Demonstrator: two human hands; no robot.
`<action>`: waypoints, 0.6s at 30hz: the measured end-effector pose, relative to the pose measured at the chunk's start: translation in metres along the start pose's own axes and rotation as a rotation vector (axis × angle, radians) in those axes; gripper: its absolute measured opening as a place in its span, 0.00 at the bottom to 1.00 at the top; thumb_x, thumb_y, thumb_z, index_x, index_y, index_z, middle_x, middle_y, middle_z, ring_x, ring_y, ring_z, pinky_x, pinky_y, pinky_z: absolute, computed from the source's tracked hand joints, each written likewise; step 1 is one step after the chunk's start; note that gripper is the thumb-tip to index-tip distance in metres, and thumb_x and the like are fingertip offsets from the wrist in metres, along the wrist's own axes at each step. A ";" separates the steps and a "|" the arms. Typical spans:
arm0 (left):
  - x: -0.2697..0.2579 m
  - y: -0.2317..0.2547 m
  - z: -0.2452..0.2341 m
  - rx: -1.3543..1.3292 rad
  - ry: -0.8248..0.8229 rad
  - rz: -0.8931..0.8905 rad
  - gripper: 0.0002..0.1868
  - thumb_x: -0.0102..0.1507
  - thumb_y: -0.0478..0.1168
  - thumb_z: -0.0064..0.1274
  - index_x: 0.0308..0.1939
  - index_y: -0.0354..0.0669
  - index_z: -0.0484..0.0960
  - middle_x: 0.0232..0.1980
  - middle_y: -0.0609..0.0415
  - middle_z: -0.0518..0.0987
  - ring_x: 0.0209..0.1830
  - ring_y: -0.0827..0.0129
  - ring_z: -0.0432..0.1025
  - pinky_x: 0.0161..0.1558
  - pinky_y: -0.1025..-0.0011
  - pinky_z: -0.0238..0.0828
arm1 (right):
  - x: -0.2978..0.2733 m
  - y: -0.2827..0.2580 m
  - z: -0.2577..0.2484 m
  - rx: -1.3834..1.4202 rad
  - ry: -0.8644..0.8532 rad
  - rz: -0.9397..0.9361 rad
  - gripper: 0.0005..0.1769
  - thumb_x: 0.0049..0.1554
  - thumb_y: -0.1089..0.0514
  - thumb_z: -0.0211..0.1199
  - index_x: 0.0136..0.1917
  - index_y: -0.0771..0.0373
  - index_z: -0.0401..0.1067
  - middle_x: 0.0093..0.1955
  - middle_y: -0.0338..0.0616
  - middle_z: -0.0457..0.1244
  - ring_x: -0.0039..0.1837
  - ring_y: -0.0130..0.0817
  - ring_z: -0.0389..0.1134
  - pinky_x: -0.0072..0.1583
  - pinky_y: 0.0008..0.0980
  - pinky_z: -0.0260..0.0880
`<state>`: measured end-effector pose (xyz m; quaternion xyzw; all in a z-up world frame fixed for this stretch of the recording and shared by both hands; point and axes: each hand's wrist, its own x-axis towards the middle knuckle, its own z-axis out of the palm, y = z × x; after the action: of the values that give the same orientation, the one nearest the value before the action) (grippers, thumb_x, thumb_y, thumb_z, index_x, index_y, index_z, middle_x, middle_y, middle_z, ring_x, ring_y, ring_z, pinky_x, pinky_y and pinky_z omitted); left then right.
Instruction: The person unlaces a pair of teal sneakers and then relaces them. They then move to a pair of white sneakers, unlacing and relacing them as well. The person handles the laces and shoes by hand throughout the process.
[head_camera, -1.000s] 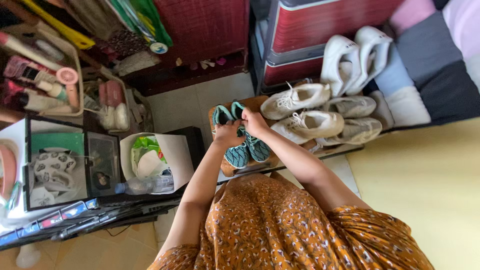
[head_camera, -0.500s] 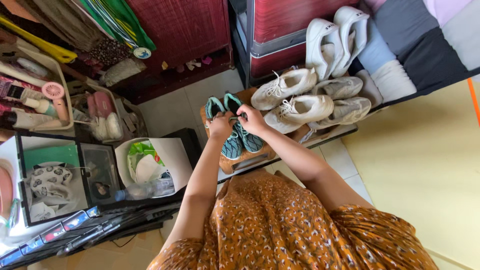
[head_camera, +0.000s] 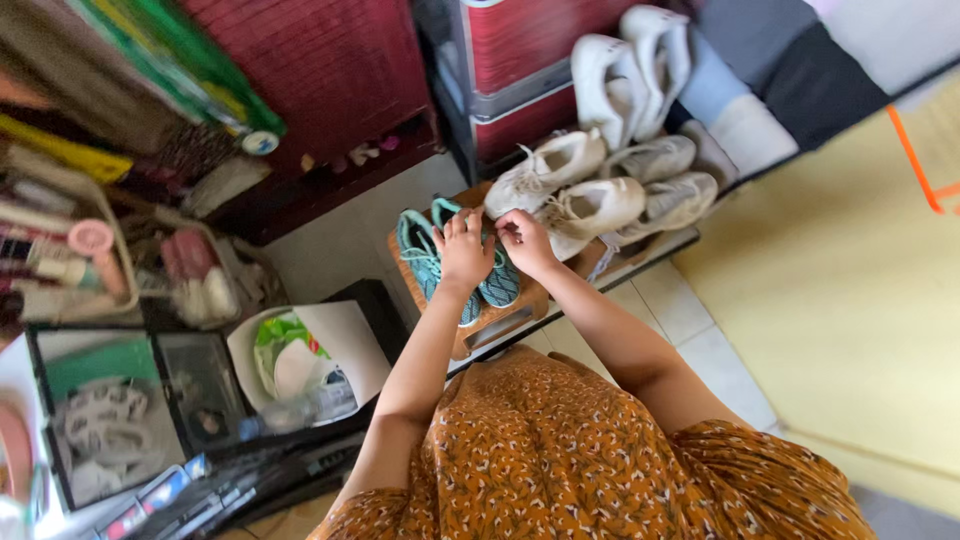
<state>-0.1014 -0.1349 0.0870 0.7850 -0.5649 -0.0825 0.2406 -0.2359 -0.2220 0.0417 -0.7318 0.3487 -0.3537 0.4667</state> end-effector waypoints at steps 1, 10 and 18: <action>-0.001 0.008 0.002 -0.022 0.007 0.034 0.34 0.62 0.46 0.56 0.71 0.50 0.66 0.70 0.47 0.67 0.71 0.46 0.60 0.70 0.29 0.41 | -0.003 -0.001 -0.006 0.001 0.026 0.016 0.06 0.59 0.69 0.64 0.50 0.63 0.72 0.50 0.44 0.68 0.51 0.32 0.72 0.50 0.30 0.77; 0.004 0.077 0.027 -0.169 -0.057 0.268 0.31 0.62 0.43 0.56 0.70 0.52 0.68 0.71 0.48 0.66 0.73 0.46 0.60 0.73 0.34 0.43 | -0.043 0.005 -0.096 0.149 0.362 0.046 0.07 0.61 0.69 0.61 0.53 0.62 0.70 0.53 0.38 0.68 0.55 0.24 0.70 0.52 0.26 0.75; 0.031 0.113 0.067 -0.214 -0.024 0.289 0.29 0.60 0.41 0.56 0.67 0.50 0.71 0.71 0.47 0.68 0.71 0.45 0.61 0.71 0.34 0.48 | -0.053 0.035 -0.170 0.041 0.462 0.119 0.10 0.59 0.70 0.60 0.52 0.62 0.73 0.49 0.38 0.68 0.52 0.25 0.70 0.51 0.26 0.72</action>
<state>-0.2138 -0.2103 0.0861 0.6646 -0.6625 -0.1160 0.3255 -0.4124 -0.2629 0.0519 -0.6000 0.4816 -0.4905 0.4092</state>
